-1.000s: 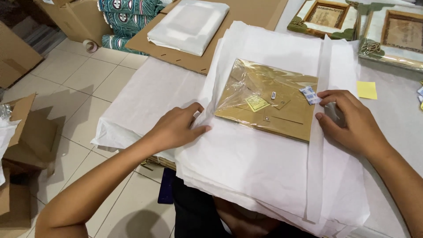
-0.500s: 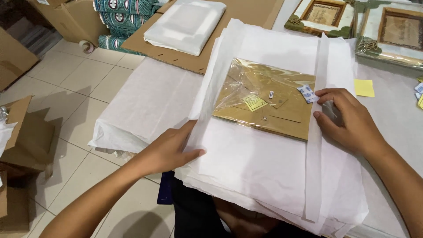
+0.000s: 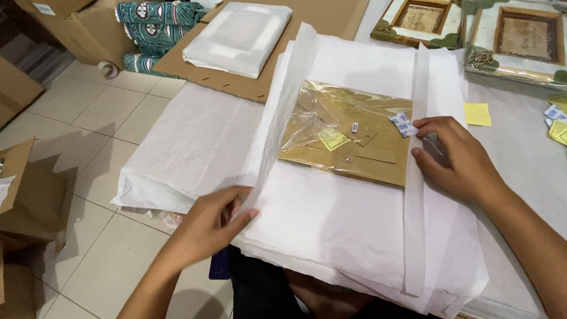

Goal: Wrapping picture frames in protective tissue paper for packaging at a workstation.

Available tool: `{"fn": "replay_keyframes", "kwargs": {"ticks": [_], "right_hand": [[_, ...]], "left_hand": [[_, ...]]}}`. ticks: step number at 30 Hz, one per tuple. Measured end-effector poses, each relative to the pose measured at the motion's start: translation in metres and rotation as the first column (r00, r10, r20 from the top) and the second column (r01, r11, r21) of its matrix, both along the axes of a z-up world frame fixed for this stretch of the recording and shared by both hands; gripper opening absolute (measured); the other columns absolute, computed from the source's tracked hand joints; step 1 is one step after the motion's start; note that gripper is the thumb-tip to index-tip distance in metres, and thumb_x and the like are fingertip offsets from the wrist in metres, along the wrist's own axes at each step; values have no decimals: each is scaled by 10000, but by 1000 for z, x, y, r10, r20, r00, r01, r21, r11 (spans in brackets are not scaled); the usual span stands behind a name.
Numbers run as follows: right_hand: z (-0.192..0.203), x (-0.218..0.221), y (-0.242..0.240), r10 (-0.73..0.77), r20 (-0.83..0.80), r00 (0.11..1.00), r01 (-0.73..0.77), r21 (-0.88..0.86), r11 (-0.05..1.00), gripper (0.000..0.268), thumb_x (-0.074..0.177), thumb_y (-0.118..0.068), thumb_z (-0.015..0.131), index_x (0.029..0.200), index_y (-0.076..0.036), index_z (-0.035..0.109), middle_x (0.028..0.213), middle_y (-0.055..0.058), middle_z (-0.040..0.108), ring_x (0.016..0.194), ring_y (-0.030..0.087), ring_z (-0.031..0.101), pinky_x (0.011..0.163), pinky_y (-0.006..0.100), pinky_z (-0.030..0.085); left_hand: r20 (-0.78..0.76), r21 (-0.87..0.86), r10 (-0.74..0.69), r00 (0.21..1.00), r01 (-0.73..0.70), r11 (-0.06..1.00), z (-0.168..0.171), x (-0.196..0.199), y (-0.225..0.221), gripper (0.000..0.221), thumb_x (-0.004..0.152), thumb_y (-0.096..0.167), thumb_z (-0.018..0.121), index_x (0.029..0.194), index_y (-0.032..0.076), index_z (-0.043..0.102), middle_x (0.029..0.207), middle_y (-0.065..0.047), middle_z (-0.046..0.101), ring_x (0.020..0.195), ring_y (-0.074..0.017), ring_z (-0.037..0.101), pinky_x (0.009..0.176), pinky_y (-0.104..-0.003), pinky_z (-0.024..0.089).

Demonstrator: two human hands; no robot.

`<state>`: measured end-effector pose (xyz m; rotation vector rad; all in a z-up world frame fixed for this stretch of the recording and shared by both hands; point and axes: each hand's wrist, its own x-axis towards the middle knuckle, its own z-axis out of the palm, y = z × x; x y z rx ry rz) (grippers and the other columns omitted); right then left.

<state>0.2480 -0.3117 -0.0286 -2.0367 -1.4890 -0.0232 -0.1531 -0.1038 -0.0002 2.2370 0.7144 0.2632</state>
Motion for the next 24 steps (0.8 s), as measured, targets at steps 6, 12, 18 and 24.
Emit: {"fn": "replay_keyframes", "kwargs": {"ticks": [6, 12, 18, 24], "right_hand": [[-1, -1, -1, 27, -10, 1000, -27, 44, 999, 291, 947, -188, 631, 1197, -43, 598, 1377, 124, 619, 1262, 290, 593, 1046, 425, 444], [-2, 1, 0, 24, -22, 999, -23, 54, 998, 313, 934, -210, 637, 1201, -55, 587, 1380, 113, 621, 1245, 284, 601, 1020, 414, 446], [1, -1, 0, 12, -45, 999, -10, 43, 999, 292, 940, -226, 626, 1182, -65, 595, 1375, 103, 620, 1246, 271, 595, 1013, 408, 448], [7, -7, 0, -2, -83, 997, 5, 36, 999, 257, 933, -209, 635, 1157, -90, 593, 1379, 76, 626, 1256, 248, 591, 1011, 394, 442]], "left_hand": [[68, -182, -45, 997, 57, 982, 4, 47, 44, 265, 972, 306, 658, 1166, 126, 665, 981, 44, 615, 741, -72, 516, 667, -226, 405], [0, -142, -62, 998, 61, 988, -6, 108, 89, 186, 987, 306, 675, 973, 161, 559, 897, 38, 587, 790, -99, 553, 692, -252, 414], [-25, 5, 24, 999, -24, 1000, 9, 148, 87, 170, 928, 286, 641, 1032, 163, 585, 865, -2, 619, 746, -140, 526, 709, -279, 427], [53, 207, -156, 986, 143, 968, 2, 156, 87, 243, 965, 149, 561, 1204, 118, 589, 857, -24, 653, 693, -177, 549, 686, -309, 445]]}}
